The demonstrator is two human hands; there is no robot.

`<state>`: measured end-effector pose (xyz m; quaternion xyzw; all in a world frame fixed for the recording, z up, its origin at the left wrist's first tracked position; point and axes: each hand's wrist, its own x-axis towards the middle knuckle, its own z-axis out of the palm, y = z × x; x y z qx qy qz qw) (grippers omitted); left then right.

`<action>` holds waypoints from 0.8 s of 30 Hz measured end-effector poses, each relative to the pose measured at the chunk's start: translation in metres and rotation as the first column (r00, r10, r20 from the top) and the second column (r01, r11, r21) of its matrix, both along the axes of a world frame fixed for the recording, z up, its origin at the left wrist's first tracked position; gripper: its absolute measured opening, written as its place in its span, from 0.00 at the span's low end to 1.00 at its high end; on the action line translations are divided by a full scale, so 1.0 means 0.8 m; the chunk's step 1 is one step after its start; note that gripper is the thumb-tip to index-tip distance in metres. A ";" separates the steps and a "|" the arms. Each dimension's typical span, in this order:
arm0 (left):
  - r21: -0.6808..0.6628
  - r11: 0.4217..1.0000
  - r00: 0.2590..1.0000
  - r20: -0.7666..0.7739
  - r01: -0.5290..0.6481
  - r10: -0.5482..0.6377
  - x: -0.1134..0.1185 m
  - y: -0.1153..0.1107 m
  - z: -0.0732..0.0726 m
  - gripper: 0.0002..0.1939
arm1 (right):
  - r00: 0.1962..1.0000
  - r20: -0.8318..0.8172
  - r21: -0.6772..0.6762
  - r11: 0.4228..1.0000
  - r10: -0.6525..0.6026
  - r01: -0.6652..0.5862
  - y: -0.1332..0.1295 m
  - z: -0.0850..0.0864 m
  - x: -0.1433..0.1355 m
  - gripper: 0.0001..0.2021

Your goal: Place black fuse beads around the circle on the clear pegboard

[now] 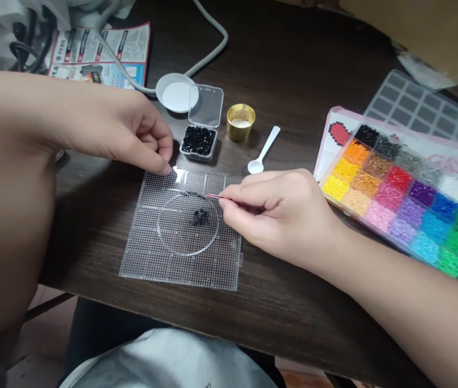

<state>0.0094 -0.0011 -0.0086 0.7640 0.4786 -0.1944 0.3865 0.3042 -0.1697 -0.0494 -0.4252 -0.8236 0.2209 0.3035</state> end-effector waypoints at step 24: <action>0.039 0.995 0.992 0.086 0.089 -0.092 -0.007 0.005 -0.007 0.14 | 0.999 -0.031 0.009 1.000 -0.012 0.013 -0.003 -0.003 -0.002 0.14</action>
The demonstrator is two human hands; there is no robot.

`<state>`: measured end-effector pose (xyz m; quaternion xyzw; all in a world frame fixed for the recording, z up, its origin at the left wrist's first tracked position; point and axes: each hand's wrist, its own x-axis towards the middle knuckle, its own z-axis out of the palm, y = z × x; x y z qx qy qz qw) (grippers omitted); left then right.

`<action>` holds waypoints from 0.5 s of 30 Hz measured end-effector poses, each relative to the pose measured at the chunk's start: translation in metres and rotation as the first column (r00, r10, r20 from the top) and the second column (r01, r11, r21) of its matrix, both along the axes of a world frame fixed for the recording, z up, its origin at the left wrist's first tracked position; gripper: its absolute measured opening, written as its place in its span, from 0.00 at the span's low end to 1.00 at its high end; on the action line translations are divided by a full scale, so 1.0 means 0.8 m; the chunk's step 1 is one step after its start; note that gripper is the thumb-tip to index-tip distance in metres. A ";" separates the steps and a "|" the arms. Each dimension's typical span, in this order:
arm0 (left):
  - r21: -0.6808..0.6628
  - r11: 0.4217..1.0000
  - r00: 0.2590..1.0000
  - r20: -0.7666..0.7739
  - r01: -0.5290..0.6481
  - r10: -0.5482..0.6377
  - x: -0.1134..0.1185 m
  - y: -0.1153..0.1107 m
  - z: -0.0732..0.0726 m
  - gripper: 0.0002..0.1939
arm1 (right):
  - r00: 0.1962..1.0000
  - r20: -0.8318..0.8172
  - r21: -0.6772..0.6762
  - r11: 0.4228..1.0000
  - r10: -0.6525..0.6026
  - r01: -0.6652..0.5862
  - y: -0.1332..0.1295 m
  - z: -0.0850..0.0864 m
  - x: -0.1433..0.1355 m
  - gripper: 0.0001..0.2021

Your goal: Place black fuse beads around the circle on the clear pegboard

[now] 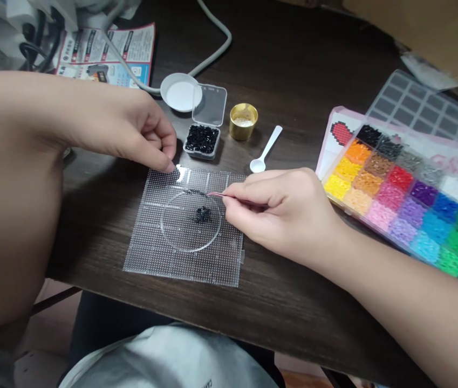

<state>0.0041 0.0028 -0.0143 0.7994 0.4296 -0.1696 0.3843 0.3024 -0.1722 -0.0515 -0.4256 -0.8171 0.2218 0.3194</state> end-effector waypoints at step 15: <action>0.086 0.994 0.996 -0.053 -0.061 0.066 0.015 -0.025 0.025 0.09 | 0.993 -0.048 -0.109 0.987 0.111 -0.116 0.005 0.006 0.013 0.13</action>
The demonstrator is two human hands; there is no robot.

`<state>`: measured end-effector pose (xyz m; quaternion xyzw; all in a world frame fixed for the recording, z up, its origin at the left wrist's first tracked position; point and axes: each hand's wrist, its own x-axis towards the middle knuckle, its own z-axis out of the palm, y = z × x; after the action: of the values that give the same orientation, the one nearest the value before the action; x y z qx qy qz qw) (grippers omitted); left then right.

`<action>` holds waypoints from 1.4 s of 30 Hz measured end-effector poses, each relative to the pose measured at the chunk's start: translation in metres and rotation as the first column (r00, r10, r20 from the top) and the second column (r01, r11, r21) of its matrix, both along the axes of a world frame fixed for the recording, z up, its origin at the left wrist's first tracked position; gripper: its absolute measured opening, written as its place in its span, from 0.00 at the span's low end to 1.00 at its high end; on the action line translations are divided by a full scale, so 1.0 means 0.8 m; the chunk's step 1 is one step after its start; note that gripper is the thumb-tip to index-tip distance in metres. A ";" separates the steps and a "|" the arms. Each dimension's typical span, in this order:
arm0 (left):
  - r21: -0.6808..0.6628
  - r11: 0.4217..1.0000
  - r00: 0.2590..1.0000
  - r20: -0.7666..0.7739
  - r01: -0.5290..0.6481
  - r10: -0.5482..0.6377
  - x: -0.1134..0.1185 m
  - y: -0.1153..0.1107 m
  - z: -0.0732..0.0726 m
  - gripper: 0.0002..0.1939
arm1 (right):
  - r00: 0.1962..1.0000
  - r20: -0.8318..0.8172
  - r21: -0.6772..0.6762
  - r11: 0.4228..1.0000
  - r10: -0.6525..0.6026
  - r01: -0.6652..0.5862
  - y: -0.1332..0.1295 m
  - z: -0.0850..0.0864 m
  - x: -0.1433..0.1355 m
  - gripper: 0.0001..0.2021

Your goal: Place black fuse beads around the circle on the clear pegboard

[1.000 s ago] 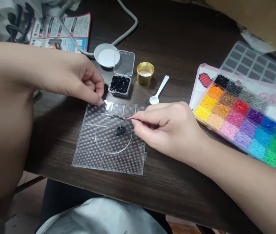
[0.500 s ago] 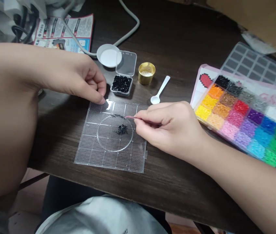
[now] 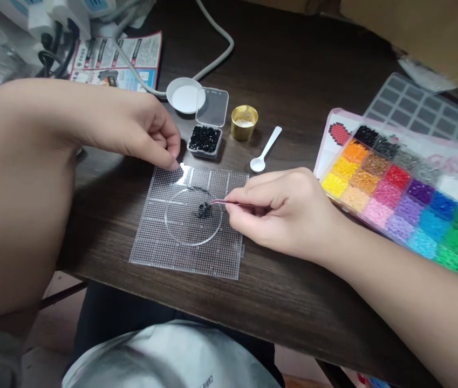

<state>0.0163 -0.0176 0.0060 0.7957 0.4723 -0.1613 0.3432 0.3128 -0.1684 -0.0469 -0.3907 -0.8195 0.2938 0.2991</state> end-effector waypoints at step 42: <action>-0.019 0.999 0.998 0.055 0.041 -0.040 -0.010 0.014 -0.013 0.14 | 0.999 -0.046 -0.069 0.997 -0.026 0.023 0.003 0.003 -0.002 0.13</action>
<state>0.0082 -0.0067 -0.0047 0.8057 0.4448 -0.1512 0.3609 0.3110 -0.1662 -0.0442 -0.4039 -0.7968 0.3271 0.3081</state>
